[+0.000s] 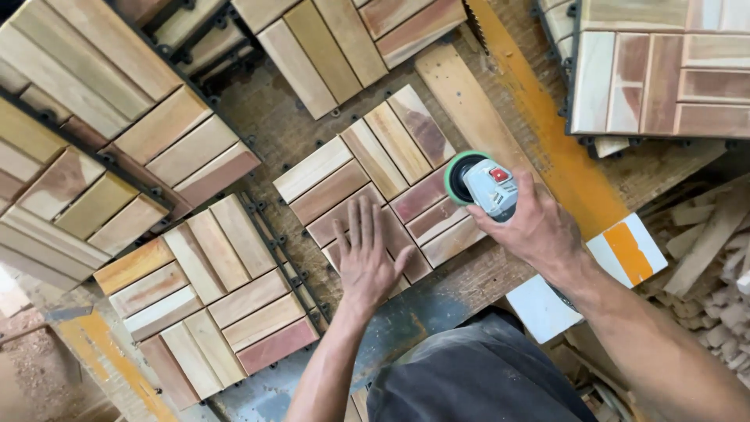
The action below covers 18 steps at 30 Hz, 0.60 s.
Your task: The person uses a handheld orbital sander to smooth the surface of a wooden block composed of multiple smaller pieces arranged in a pattern. The person moves the sander across the surface while holding the block steady with the other hand.
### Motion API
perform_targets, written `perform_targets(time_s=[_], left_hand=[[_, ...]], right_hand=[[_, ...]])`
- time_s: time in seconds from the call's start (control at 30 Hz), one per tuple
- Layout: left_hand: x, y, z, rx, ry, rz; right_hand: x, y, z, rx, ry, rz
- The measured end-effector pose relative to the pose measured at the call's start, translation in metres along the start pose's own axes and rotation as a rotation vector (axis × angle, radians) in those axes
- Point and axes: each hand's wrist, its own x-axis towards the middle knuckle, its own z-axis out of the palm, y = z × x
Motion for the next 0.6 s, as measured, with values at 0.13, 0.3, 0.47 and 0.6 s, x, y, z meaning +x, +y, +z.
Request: perform_targets(time_s=[0.13, 0.3, 0.47, 0.6], left_hand=[[-0.023, 0.014, 0.003, 0.023, 0.026, 0.016], [-0.050, 0.013, 0.007, -0.046, 0.097, 0.044], [-0.072, 0.007, 0.006, -0.039, 0.182, -0.165], [-0.088, 0.000, 0.027, -0.149, 0.188, -0.360]], right_hand=[[0.031, -0.012, 0.008, 0.030, -0.001, -0.013], [0.042, -0.019, 0.007, -0.045, -0.076, 0.049], [0.015, -0.044, 0.018, -0.005, -0.011, -0.098], [-0.011, -0.064, 0.036, -0.064, -0.081, -0.226]])
